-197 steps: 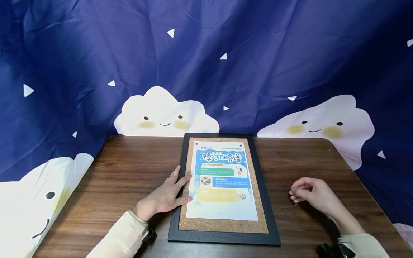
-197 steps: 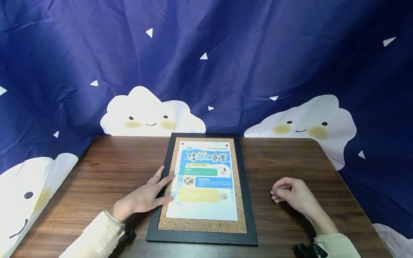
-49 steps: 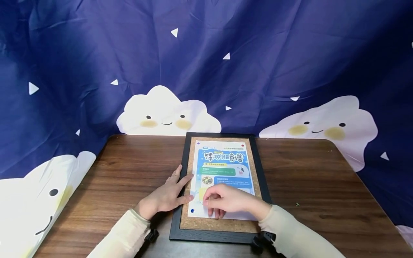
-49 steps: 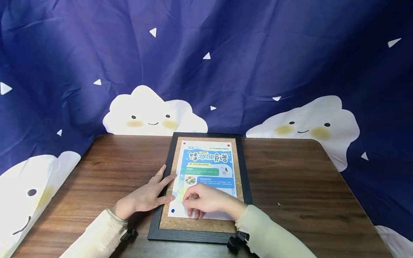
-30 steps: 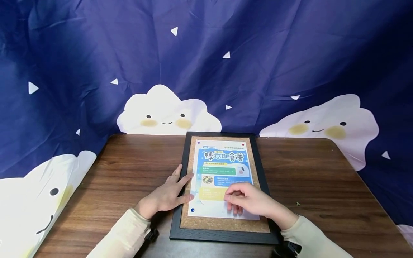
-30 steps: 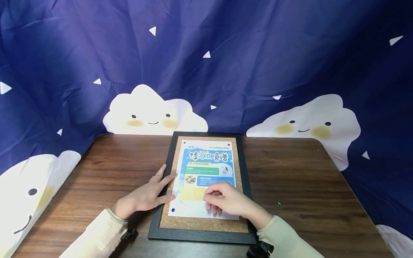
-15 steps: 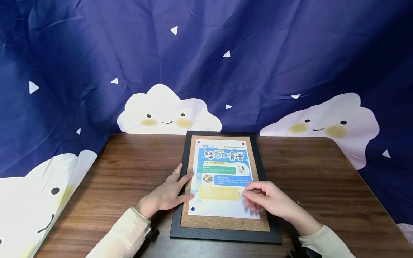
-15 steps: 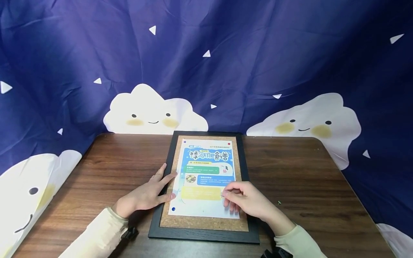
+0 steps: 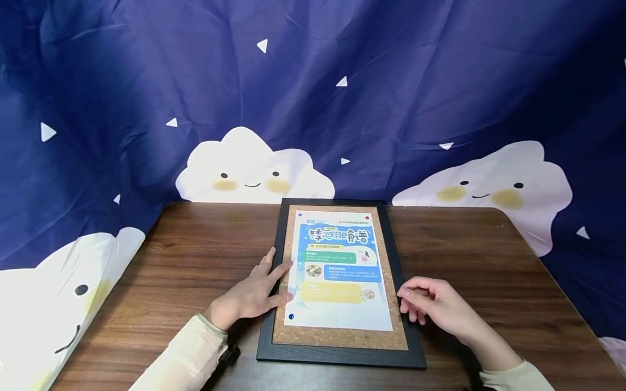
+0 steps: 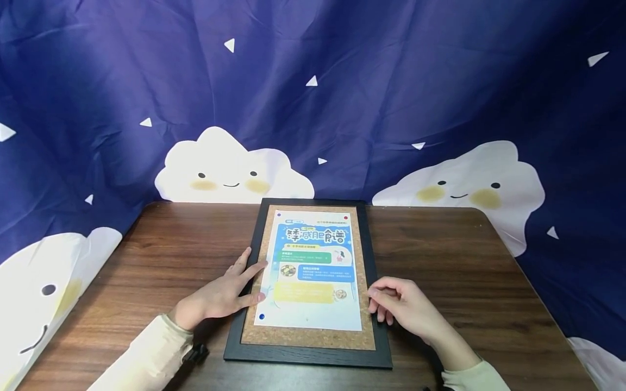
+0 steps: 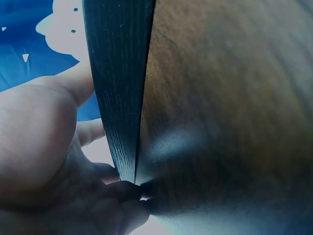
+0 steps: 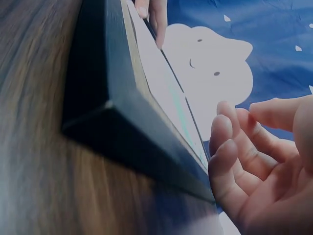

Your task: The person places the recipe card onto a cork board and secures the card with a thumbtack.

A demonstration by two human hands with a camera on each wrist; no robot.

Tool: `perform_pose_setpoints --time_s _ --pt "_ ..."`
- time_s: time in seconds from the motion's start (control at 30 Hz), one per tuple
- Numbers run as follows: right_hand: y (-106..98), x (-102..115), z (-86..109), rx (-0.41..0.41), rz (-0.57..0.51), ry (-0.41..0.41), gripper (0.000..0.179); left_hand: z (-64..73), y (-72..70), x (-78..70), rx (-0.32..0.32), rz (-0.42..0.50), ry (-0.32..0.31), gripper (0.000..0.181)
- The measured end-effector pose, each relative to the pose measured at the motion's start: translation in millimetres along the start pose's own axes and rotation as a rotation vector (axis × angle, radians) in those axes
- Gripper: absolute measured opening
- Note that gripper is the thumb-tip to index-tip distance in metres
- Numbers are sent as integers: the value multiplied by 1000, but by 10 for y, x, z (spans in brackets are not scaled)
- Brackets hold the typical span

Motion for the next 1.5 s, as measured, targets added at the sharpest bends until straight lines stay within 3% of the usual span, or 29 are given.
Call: perform_pose_setpoints --time_s 0.27,0.6,0.73,1.0,1.5 --pt "-142 -141 179 -135 71 29 30 4 20 -5 3 -1 -20 87" --pt "-294 -327 345 -244 130 129 26 54 -50 -74 -4 14 25 86" --pt "-319 -380 375 -263 135 169 26 58 -53 -82 0 17 20 86" --pt "-377 -467 432 -297 110 241 23 -21 25 47 10 -4 -17 87" --pt "-418 -549 497 -289 163 314 21 -25 7 42 13 0 -15 85"
Point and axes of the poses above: each hand's wrist, its own z-axis away from the middle knuckle, its own y-axis out of the palm, x = y × z, the point moved 1 cm from there along -z, towards the middle knuckle, and after that the axes turned 11 degrees about x, right-handed, at the moved point
